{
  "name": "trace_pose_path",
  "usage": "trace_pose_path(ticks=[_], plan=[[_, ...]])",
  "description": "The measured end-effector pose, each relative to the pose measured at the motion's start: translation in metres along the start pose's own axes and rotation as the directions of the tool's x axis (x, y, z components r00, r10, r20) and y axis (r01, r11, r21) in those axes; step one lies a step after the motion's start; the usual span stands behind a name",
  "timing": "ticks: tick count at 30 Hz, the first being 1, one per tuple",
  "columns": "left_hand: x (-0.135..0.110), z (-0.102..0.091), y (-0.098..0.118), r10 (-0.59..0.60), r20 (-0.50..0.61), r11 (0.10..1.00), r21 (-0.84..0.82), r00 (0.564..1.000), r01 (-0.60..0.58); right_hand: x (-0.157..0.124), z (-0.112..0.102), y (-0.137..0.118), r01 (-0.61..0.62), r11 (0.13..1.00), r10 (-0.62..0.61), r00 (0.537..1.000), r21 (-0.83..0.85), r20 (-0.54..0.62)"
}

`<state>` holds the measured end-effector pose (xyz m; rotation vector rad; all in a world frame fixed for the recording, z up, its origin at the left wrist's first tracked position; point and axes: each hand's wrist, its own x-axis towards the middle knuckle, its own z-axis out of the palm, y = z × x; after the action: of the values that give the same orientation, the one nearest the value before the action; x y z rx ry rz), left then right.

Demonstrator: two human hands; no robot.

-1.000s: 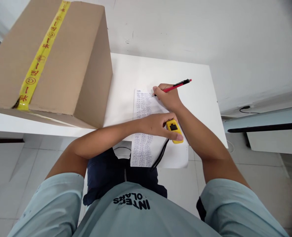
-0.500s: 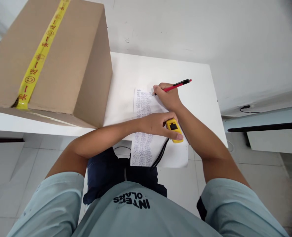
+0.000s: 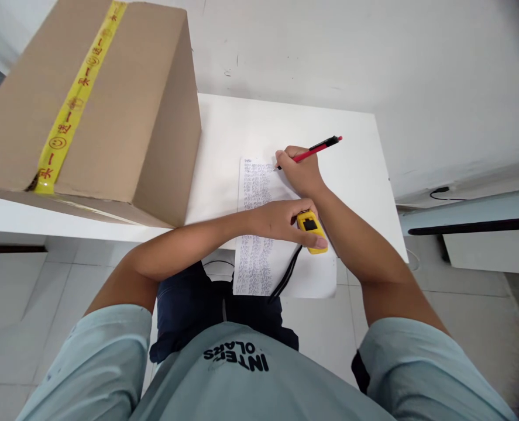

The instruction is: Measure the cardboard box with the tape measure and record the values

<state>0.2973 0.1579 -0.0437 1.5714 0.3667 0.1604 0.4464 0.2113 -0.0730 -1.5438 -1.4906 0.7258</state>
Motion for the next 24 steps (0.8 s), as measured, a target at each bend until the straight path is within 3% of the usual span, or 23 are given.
trace_pose_path(ticks=[7, 14, 16, 19, 21, 24], plan=[[0.0, 0.0, -0.001, 0.011, -0.006, 1.0, 0.005, 1.0, -0.011, 0.0, 0.0, 0.002, 0.022, 1.0, -0.021, 1.0, -0.012, 0.014], [0.001, 0.0, -0.003, 0.009, -0.009, 1.0, 0.006, 1.0, -0.009, 0.002, 0.003, 0.008, 0.038, 0.999, -0.04, 0.997, -0.025, -0.063], [0.003, -0.001, -0.005, 0.012, -0.007, 1.0, 0.014, 1.0, -0.012, 0.003, 0.003, 0.012, 0.081, 0.995, -0.088, 0.99, -0.065, -0.112], [0.001, 0.003, -0.005, 0.037, -0.032, 0.999, 0.027, 0.999, -0.036, 0.002, 0.001, 0.017, 0.214, 0.954, -0.257, 0.944, -0.21, -0.209], [-0.009, 0.01, 0.0, 0.063, -0.063, 0.997, 0.053, 0.996, -0.059, 0.001, -0.002, 0.02, 0.258, 0.914, -0.333, 0.918, -0.313, -0.216], [-0.049, 0.033, 0.01, 0.074, -0.077, 0.997, -0.024, 0.994, -0.076, 0.0, -0.009, 0.025, 0.237, 0.887, -0.32, 0.934, -0.395, -0.157]])
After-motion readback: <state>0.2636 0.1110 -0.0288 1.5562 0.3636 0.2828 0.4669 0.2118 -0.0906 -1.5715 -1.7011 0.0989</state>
